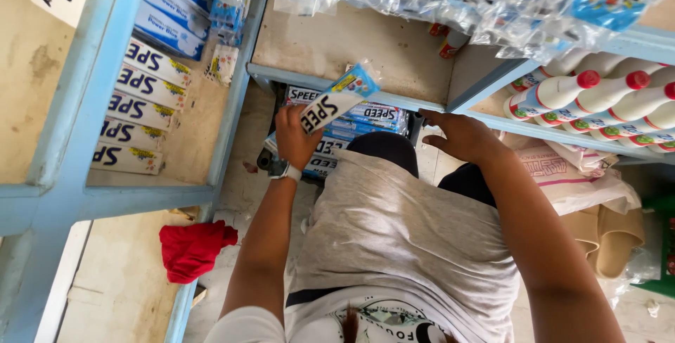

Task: Organizing and arranging detergent bars on a grocery store shelf.

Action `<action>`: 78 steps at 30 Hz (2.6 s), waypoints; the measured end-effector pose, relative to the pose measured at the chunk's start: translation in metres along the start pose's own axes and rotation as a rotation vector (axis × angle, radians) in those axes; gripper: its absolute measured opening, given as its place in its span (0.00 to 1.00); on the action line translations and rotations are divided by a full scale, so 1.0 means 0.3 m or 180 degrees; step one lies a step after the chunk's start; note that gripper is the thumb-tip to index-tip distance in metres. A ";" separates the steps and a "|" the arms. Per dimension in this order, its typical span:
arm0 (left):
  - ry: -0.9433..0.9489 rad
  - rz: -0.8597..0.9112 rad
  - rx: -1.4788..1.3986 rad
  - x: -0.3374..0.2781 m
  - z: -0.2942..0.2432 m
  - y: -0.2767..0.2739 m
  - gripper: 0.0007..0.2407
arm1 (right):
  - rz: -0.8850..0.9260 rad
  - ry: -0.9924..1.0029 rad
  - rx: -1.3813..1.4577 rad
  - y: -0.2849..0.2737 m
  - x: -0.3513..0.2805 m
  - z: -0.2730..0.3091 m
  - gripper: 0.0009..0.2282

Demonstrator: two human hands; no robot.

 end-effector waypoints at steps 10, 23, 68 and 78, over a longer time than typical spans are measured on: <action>0.0677 -0.0337 -0.0958 -0.049 -0.483 -0.379 0.27 | -0.0097 -0.1393 0.0588 -0.028 -0.184 0.371 0.28; 0.1118 -0.0241 -0.1368 -0.149 -0.928 -0.553 0.36 | 0.0175 -0.2856 0.4901 -0.179 -0.369 0.519 0.33; 0.2056 -0.1129 -0.1250 0.402 -1.088 -0.467 0.10 | -0.4406 -0.1841 0.2279 -0.355 -0.450 0.397 0.23; 0.2500 -0.0977 0.0631 0.299 -1.009 -0.175 0.25 | -0.4054 -0.1011 -0.1063 -0.466 -0.321 0.313 0.38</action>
Point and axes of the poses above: each hand's wrist, its own x-axis towards the middle knuckle, its own y-axis out of the palm, z = x × y, the point moved 6 cm from there along x, towards the middle knuckle
